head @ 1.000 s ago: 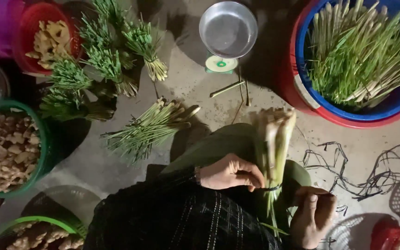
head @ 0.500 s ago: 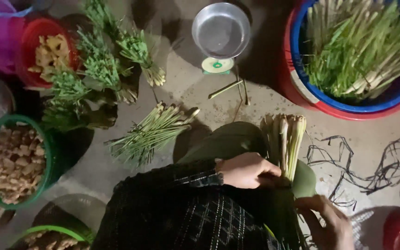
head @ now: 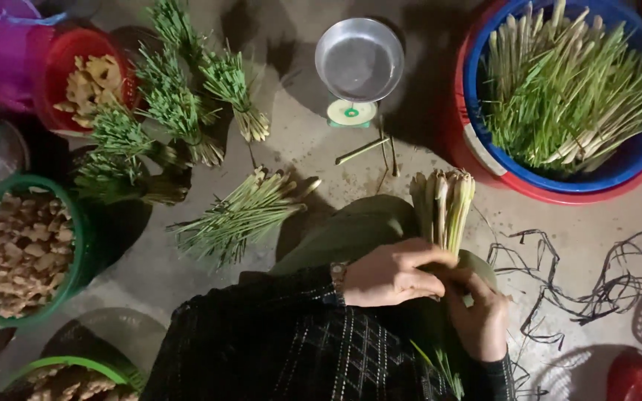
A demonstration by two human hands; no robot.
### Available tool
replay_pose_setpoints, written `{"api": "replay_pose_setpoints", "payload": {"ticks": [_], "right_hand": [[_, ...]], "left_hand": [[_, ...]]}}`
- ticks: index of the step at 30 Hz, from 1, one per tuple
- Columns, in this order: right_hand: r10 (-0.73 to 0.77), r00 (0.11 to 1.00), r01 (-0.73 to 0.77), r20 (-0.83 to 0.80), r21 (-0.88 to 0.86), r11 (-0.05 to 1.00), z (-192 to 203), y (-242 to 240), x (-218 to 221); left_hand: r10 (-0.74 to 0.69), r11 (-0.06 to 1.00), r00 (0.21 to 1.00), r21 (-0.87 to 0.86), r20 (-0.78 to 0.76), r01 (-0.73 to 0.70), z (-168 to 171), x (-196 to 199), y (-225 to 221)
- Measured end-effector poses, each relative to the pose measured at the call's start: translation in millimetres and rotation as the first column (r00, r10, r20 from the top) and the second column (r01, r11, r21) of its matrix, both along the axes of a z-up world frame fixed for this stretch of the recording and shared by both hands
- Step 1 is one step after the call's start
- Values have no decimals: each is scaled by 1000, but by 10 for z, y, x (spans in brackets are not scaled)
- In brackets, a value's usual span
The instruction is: Sorting, weighing, and bundling lemongrass stalks using thin strips and scissors.
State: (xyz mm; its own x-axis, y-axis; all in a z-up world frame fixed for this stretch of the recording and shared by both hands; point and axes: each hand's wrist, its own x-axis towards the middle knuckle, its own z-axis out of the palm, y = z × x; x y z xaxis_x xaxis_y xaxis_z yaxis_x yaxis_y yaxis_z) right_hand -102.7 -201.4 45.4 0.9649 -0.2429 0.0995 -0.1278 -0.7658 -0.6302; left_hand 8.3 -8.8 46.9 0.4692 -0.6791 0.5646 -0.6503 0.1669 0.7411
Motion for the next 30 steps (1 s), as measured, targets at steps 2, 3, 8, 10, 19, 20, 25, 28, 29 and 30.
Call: {"api": "replay_pose_setpoints", "payload": {"ticks": [2,3,8,10,19,20,25,28,29,30], "right_hand": [[-32,999,32,1,-51,998,-5,6,-41],[-35,999,35,2,-53,998,28,24,-43],[-37,999,37,1,-13,999,93,37,-150],[-65,998,65,-1,-29,998,27,7,-206],[-22,994,40,111,-163,986,133,175,-208],[-32,995,48,98,-158,986,118,188,-233],[-42,982,102,186,-324,940,82,253,-230],[-37,977,105,210,-319,942,70,256,-232],[-37,976,102,216,-297,949,66,255,-236],[-36,976,101,215,-298,949,65,253,-237]], "left_hand": [[11,999,999,35,-46,-9,-60,-43,-68],[8,999,999,34,-44,-7,-48,-49,-67],[67,998,989,-7,-134,-69,-74,-104,-112],[60,998,989,9,-135,-59,-65,-138,-107],[19,1000,921,-5,-389,-23,-25,-146,-85],[11,1000,883,-13,-470,-20,-3,-143,-80],[82,996,877,74,-473,-53,-80,-136,-130],[127,988,931,123,-342,-90,-132,-159,-152],[141,987,957,113,-253,-116,-155,-171,-160],[142,987,957,113,-253,-116,-192,-173,-160]]}}
